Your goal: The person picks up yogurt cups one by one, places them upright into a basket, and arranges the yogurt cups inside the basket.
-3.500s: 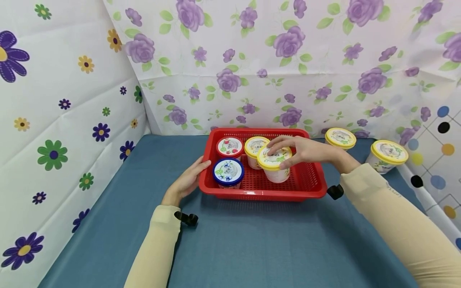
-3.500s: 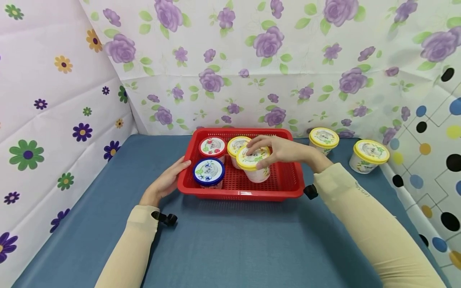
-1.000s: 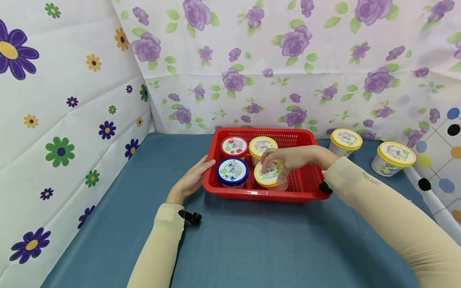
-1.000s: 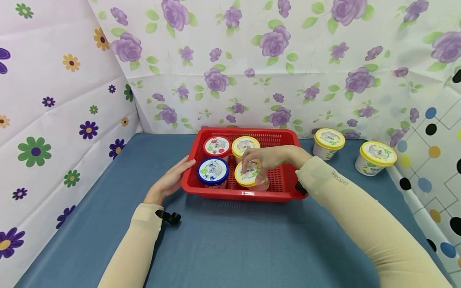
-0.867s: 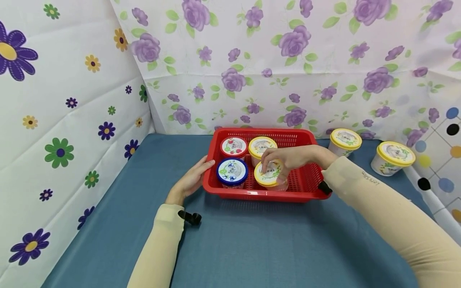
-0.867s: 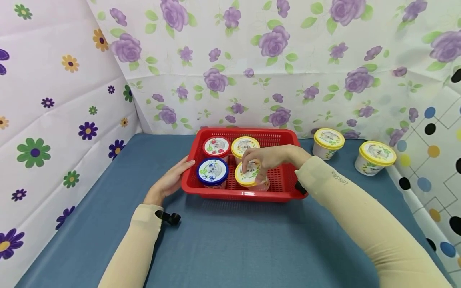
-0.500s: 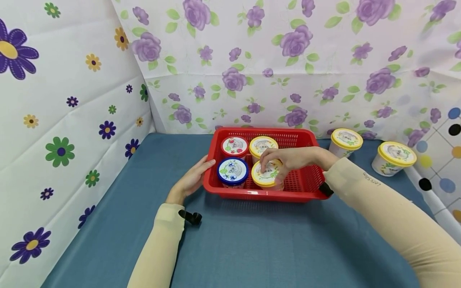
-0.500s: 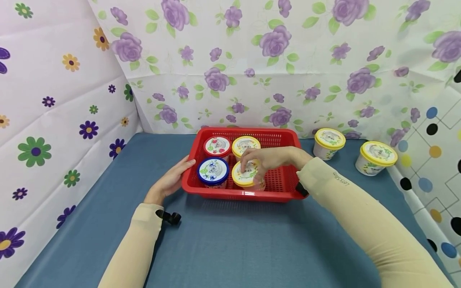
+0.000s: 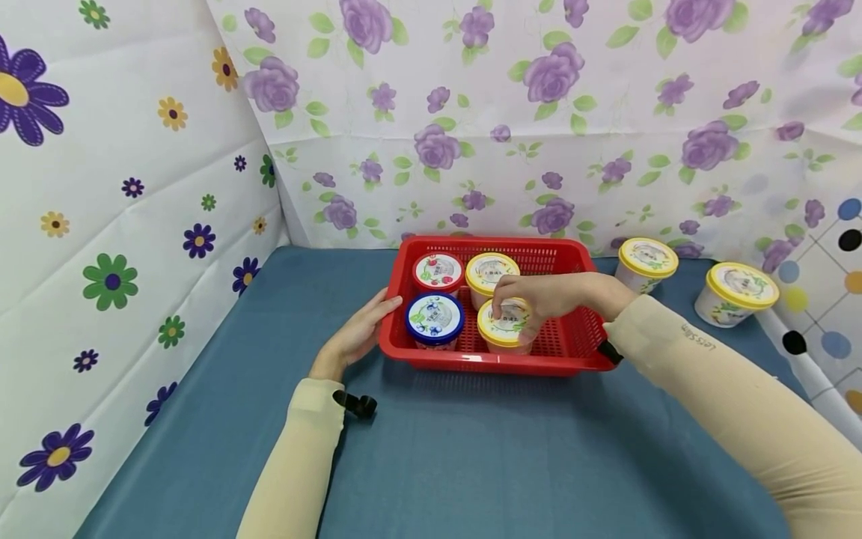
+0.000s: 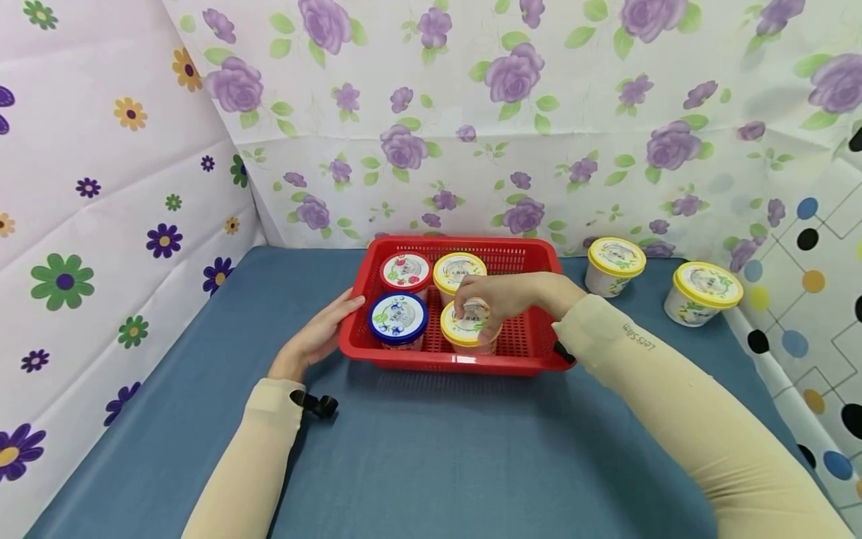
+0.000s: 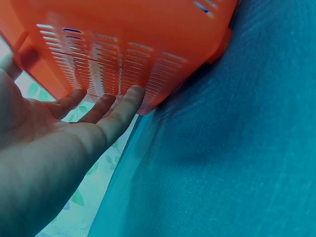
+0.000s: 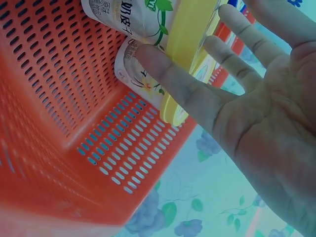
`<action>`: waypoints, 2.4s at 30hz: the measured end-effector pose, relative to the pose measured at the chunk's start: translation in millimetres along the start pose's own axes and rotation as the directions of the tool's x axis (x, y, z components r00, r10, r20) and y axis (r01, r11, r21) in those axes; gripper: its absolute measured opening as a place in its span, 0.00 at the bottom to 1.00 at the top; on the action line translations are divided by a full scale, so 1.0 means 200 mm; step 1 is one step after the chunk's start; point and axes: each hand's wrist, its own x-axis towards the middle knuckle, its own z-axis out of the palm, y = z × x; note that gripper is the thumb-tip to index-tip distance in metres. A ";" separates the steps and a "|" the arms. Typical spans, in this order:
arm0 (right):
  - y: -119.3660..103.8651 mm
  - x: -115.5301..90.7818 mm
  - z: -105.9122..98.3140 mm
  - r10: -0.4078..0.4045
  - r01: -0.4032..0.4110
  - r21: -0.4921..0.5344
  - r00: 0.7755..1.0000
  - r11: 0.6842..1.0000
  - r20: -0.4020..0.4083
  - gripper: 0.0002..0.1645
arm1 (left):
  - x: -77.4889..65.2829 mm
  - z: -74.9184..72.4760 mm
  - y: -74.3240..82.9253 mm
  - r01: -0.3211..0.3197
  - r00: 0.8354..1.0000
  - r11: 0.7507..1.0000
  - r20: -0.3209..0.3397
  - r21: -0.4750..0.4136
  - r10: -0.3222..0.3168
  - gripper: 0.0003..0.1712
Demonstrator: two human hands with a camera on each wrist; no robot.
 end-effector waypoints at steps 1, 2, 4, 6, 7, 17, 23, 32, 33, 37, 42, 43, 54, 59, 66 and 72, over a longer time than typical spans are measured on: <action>0.00 0.00 0.00 0.002 -0.002 -0.008 1.000 1.000 -0.004 0.28 | 0.00 0.00 0.00 -0.001 1.000 1.000 0.002 -0.001 0.001 0.40; 0.00 0.00 0.01 0.007 -0.007 -0.013 1.000 1.000 -0.008 0.28 | 0.00 0.00 0.00 0.001 1.000 1.000 0.001 -0.002 -0.001 0.40; 0.00 0.01 0.01 0.016 -0.016 -0.020 1.000 1.000 -0.015 0.28 | 0.00 0.00 0.00 0.001 1.000 1.000 0.004 -0.002 -0.001 0.40; 0.00 0.01 0.02 0.016 -0.017 -0.018 1.000 1.000 -0.019 0.29 | 0.01 0.00 0.00 0.003 1.000 1.000 0.005 -0.003 -0.003 0.41; 0.00 0.01 0.03 0.018 -0.018 -0.018 1.000 1.000 -0.022 0.29 | 0.01 0.00 0.00 0.003 1.000 1.000 0.006 -0.003 -0.003 0.41; -0.01 0.04 0.06 -0.003 -0.001 -0.072 0.998 0.997 -0.055 0.29 | 0.00 0.00 0.01 0.018 1.000 1.000 -0.004 -0.009 -0.018 0.42; -0.03 0.04 0.06 0.000 -0.003 -0.062 0.998 0.998 -0.057 0.29 | -0.01 0.01 0.01 0.017 1.000 1.000 -0.004 -0.006 -0.017 0.43; -0.02 0.05 0.07 0.016 -0.020 -0.063 0.998 0.998 -0.066 0.28 | 0.00 0.01 0.00 0.017 1.000 1.000 -0.009 -0.006 -0.017 0.42; -0.02 0.05 0.07 0.019 -0.023 -0.061 0.998 0.998 -0.066 0.29 | 0.00 0.01 0.00 0.017 1.000 1.000 -0.008 -0.006 -0.017 0.42; -0.03 0.05 0.07 0.029 -0.033 -0.057 0.997 0.998 -0.068 0.29 | 0.00 0.01 0.00 0.014 1.000 1.000 -0.006 -0.003 -0.014 0.42; -0.03 0.05 0.06 0.029 -0.032 -0.049 0.998 0.998 -0.059 0.29 | 0.00 0.00 0.00 0.018 1.000 1.000 -0.006 -0.004 -0.018 0.42; -0.03 0.04 0.06 0.029 -0.032 -0.047 0.998 0.998 -0.056 0.29 | 0.00 0.00 0.00 0.019 1.000 1.000 -0.006 -0.004 -0.019 0.42; -0.01 0.00 0.02 0.039 -0.043 -0.056 0.997 0.998 -0.072 0.32 | 0.00 0.00 0.00 0.018 1.000 1.000 -0.007 -0.004 -0.018 0.41; 0.00 -0.02 0.01 0.019 -0.022 -0.033 0.997 0.999 -0.071 0.32 | 0.00 0.00 0.00 0.019 1.000 1.000 -0.004 -0.008 -0.019 0.42; 0.01 -0.05 0.00 0.004 -0.004 -0.005 0.995 1.000 -0.102 0.33 | 0.00 0.00 0.00 0.012 1.000 1.000 0.002 -0.008 -0.012 0.42; 0.03 -0.09 -0.01 0.001 -0.002 -0.003 0.989 1.000 -0.151 0.33 | 0.00 0.00 -0.01 0.016 1.000 1.000 -0.008 -0.004 -0.016 0.42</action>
